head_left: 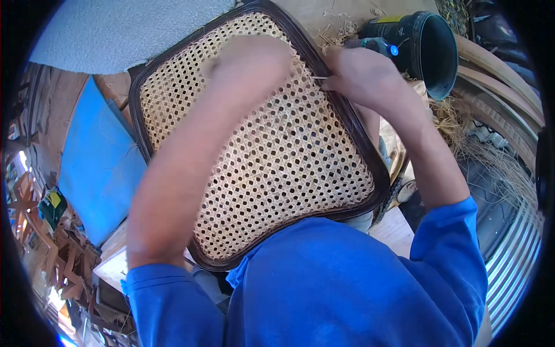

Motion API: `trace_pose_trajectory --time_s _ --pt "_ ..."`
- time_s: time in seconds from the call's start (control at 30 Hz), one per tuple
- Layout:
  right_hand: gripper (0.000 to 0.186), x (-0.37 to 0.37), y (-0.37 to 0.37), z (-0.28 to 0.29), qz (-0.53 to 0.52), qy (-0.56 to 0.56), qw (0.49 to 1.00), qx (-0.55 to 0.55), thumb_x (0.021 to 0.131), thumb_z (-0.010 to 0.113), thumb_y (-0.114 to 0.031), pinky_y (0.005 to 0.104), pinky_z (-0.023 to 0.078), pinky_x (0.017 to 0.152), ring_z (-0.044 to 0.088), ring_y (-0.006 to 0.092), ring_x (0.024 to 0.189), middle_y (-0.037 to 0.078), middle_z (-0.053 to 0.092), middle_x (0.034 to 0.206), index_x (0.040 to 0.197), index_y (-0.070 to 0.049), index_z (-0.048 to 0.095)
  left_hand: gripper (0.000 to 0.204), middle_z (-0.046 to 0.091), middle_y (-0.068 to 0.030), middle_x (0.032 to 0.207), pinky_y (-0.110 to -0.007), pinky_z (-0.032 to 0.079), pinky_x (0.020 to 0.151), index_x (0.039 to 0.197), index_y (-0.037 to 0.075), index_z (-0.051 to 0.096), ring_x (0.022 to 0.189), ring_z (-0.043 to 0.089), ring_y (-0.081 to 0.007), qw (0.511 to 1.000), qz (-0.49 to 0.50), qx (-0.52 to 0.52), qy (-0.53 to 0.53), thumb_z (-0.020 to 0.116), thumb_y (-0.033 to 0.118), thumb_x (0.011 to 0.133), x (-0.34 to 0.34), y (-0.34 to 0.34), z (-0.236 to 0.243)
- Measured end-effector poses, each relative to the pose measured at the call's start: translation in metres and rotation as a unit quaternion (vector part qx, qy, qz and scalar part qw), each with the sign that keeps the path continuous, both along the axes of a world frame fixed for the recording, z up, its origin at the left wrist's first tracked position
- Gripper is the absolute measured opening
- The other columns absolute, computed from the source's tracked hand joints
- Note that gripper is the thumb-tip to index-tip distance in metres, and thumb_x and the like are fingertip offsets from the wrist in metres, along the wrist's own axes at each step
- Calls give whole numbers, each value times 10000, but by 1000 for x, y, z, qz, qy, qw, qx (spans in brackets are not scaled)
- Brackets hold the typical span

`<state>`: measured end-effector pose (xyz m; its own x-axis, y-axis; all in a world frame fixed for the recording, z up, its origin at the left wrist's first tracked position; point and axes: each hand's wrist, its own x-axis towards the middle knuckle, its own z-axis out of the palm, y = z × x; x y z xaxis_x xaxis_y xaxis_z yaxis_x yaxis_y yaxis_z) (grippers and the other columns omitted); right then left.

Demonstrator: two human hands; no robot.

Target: The recorder is caning a chair seat, weaving and trimming the cane material into the chair frame.

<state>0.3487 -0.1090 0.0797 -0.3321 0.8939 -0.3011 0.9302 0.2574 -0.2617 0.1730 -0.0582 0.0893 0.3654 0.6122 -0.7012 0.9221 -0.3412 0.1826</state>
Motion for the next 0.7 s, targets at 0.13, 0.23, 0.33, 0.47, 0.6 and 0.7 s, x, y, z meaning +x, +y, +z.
trace_pose_trajectory --time_s 0.13,0.23,0.33,0.47,0.6,0.7 --pt "331 -23 9 24 -78 -25 991 -101 837 620 -297 407 483 742 627 356 847 216 628 909 954 11 592 330 671 -164 810 -446 505 714 868 20 681 785 654 -332 976 -18 211 42 591 337 863 -93 18 3" --pt "373 -47 18 -16 -65 172 980 71 864 598 -316 400 473 733 632 341 821 207 637 941 1075 -8 604 357 665 -189 834 -468 497 721 850 14 679 802 640 -367 977 -14 212 6 597 362 854 -94 17 20" --pt "367 -67 18 -12 -80 390 914 -72 887 569 -323 400 473 726 636 329 783 196 654 895 1096 -28 629 368 659 -198 844 -466 500 717 839 11 679 818 637 -373 986 39 158 -22 596 369 851 -90 12 36" --pt "292 -36 11 -6 -92 133 987 -19 844 585 -282 406 489 729 621 357 752 202 638 796 891 -5 665 312 669 -183 855 -447 508 717 873 32 691 830 655 -344 989 50 96 -102 554 313 876 -67 -1 -3" --pt "253 -24 2 -16 -73 53 996 19 787 601 -245 434 488 718 619 377 750 226 618 766 833 -2 657 277 670 -178 878 -430 510 736 952 26 668 815 660 -311 993 -8 -18 -119 501 239 895 -48 -1 -40" --pt "234 -25 3 -14 -80 37 996 20 769 600 -226 443 488 719 621 382 748 240 611 759 801 -1 656 298 664 -196 875 -434 507 744 978 -3 648 799 656 -310 991 -27 -24 -125 493 241 905 -39 -2 -31"
